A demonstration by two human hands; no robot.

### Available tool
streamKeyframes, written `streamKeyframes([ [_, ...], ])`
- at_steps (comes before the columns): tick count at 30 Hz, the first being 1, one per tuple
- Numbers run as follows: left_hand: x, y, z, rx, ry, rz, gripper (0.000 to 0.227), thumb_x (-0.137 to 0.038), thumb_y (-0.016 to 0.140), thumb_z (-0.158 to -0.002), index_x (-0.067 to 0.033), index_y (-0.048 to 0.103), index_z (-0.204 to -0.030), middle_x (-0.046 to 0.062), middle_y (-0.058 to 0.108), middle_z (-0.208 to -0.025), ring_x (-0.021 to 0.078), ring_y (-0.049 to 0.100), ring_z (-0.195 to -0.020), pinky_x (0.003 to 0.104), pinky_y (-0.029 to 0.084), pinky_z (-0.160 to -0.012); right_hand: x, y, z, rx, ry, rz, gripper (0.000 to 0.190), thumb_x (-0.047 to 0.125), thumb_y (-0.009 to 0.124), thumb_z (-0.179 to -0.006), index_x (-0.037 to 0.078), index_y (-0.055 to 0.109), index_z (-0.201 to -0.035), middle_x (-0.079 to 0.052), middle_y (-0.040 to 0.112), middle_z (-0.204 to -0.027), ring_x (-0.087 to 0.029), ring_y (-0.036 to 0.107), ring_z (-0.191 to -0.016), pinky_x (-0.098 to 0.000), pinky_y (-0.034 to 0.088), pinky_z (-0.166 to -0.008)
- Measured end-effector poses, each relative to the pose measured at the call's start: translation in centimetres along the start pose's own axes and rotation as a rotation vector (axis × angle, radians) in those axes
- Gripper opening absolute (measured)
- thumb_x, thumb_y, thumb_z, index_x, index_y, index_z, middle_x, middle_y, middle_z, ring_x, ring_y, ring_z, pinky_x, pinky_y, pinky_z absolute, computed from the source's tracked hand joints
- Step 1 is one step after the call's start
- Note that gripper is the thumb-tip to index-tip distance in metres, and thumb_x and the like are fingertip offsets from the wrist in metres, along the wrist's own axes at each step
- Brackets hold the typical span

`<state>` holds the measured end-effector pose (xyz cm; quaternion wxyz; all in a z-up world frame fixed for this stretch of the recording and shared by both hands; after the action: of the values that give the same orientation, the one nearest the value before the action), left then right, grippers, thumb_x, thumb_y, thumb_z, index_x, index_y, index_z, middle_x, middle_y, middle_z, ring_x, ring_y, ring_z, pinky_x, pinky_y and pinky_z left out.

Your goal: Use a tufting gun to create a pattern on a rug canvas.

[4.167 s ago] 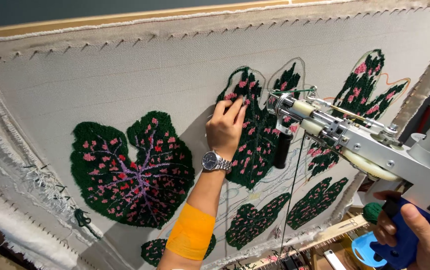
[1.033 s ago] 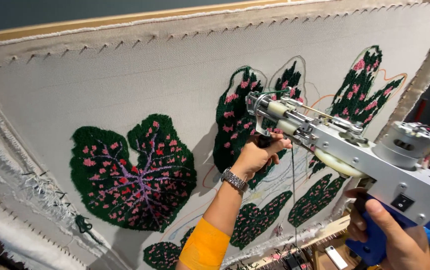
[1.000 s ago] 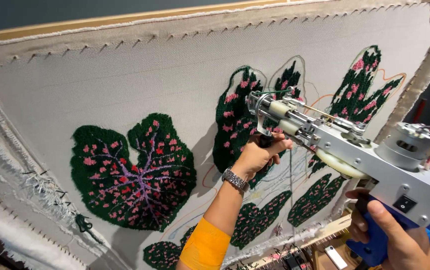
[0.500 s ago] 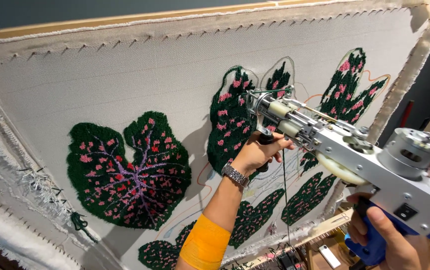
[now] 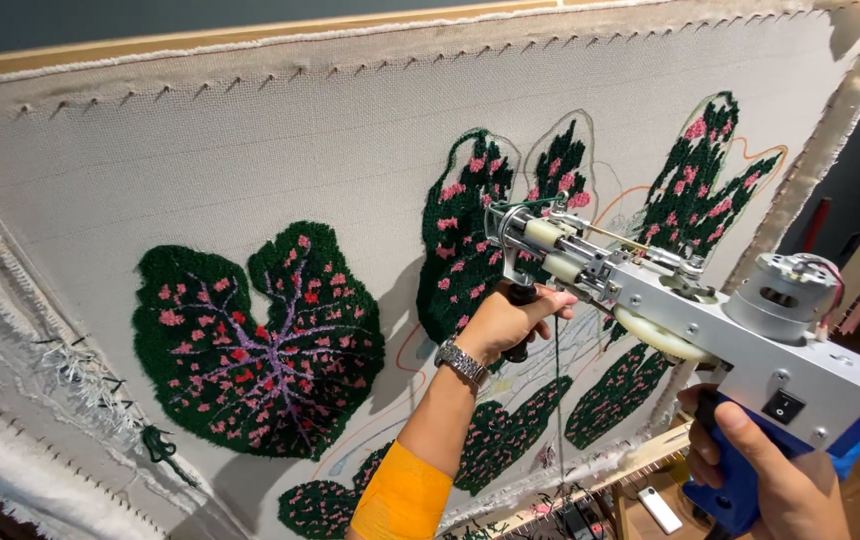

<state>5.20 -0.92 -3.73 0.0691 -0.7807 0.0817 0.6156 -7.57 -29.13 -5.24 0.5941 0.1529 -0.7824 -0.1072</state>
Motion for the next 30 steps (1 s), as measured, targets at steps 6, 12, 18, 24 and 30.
streamKeyframes([
  [6,0.8,-0.5,-0.4,-0.025,0.025,-0.033,0.026,-0.027,0.072,-0.095,-0.002,0.079,-0.098,0.006,0.078,-0.092,0.0107,0.063,-0.066,0.026,0.052,-0.06,-0.9,-0.5,-0.6,-0.006,0.077,0.007,0.047,0.022,0.071,-0.099,-0.018,0.062,-0.123,-0.015,0.053,-0.075,-0.021,0.049,-0.063,-0.0346,0.04,-0.051],
  [12,0.2,-1.0,-0.5,-0.03,0.04,-0.068,0.03,-0.03,0.072,-0.096,-0.0007,0.079,-0.097,0.006,0.077,-0.092,0.0118,0.064,-0.068,0.027,0.052,-0.061,-0.5,0.2,-1.5,0.03,0.102,0.042,0.046,0.022,0.07,-0.1,-0.019,0.064,-0.121,-0.015,0.053,-0.073,-0.022,0.05,-0.059,-0.0348,0.041,-0.049],
  [18,1.6,-2.2,-2.7,-0.043,0.117,0.127,0.027,-0.026,0.074,-0.093,0.0001,0.074,-0.1,0.004,0.078,-0.098,0.0055,0.073,-0.083,0.029,0.056,-0.059,0.1,3.2,-1.8,0.022,0.07,0.09,0.038,0.017,0.071,-0.101,-0.014,0.061,-0.12,-0.016,0.052,-0.071,-0.024,0.05,-0.057,-0.0367,0.043,-0.048],
  [24,2.1,-4.1,-4.3,-0.178,-0.019,0.078,0.023,-0.022,0.068,-0.09,-0.0019,0.074,-0.098,0.002,0.079,-0.094,0.0088,0.063,-0.052,0.026,0.042,-0.042,1.3,8.5,-1.5,-0.061,0.018,0.14,0.031,0.011,0.069,-0.091,-0.008,0.065,-0.115,-0.012,0.063,-0.086,-0.018,0.055,-0.064,-0.0352,0.045,-0.048],
  [30,1.7,-5.5,-4.8,-0.311,0.0,0.049,0.025,-0.023,0.072,-0.089,-0.0023,0.073,-0.102,0.0,0.071,-0.081,0.0106,0.059,-0.049,0.027,0.045,-0.044,-1.5,8.4,-2.6,-0.029,-0.009,0.001,0.03,0.009,0.072,-0.098,-0.007,0.061,-0.12,-0.016,0.067,-0.093,-0.019,0.054,-0.065,-0.036,0.045,-0.047],
])
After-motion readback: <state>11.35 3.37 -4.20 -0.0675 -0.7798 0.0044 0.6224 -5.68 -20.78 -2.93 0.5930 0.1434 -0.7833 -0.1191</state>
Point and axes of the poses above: each hand's wrist, its own z-axis away from the middle knuckle, its own y-axis out of the palm, x = y × z, the point moved 3 cm from there along -z, towards the middle knuckle
